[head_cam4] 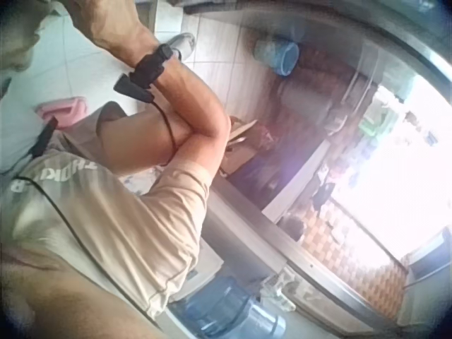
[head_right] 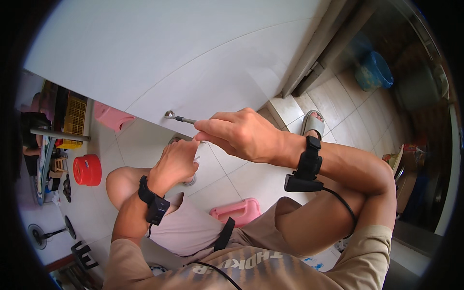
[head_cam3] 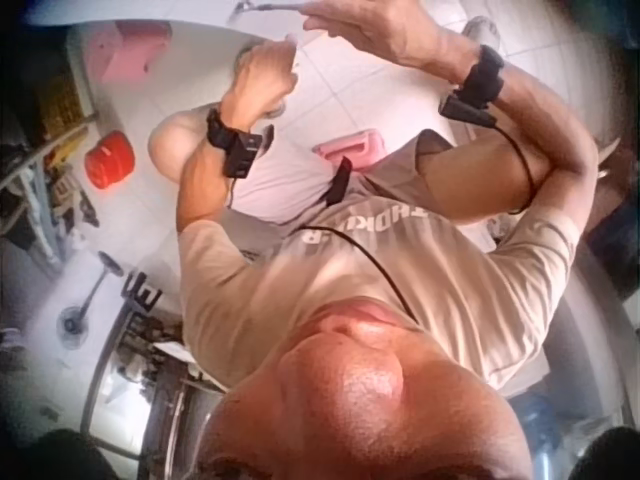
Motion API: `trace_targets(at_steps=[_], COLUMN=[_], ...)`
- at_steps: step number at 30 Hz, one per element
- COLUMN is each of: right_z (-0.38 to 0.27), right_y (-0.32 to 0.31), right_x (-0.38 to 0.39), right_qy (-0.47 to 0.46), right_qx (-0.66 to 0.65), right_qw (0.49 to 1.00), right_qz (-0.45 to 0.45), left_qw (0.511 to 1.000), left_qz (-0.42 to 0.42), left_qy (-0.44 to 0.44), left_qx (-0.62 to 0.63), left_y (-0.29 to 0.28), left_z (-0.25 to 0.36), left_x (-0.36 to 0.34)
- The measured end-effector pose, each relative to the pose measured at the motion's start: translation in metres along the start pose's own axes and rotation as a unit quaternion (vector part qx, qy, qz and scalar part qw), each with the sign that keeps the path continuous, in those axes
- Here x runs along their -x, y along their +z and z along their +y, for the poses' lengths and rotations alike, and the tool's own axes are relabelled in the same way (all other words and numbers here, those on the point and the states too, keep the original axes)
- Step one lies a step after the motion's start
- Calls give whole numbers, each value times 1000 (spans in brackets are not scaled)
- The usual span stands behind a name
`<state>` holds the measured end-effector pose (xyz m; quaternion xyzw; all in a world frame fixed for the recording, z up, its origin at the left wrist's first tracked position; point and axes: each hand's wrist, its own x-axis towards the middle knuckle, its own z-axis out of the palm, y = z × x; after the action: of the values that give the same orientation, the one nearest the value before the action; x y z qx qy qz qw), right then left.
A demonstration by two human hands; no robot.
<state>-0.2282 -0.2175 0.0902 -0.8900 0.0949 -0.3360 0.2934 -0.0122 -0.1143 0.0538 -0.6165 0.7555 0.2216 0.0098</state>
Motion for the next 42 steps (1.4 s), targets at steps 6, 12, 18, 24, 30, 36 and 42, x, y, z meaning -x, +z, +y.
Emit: trace_targets(at_steps=[6, 12, 18, 24, 30, 36, 42], right_z=[17, 23, 1, 14, 4, -17, 1], right_y=[10, -5, -20, -20, -23, -6, 1], right_x=[10, 13, 10, 24, 14, -1, 4], right_qy=[40, 70, 29, 107, 81, 17, 33], right_qx=[39, 25, 111, 152, 191, 151, 157], right_qw=[997, 995, 993, 982, 978, 988, 986], right_qz=[-55, -62, 33, 24, 21, 6, -50], left_qw=[999, 998, 997, 996, 997, 998, 997], left_qz=[28, -7, 49, 68, 59, 57, 70], left_qy=[19, -61, -44, -37, -26, -21, -1], left_qx=[-28, 17, 41, 36, 31, 35, 44], left_y=[12, -20, -15, -13, -14, -14, -6], left_z=[-1, 0, -10, -15, -11, -8, -9], left_x=[2, 2, 7, 8, 5, 2, 0])
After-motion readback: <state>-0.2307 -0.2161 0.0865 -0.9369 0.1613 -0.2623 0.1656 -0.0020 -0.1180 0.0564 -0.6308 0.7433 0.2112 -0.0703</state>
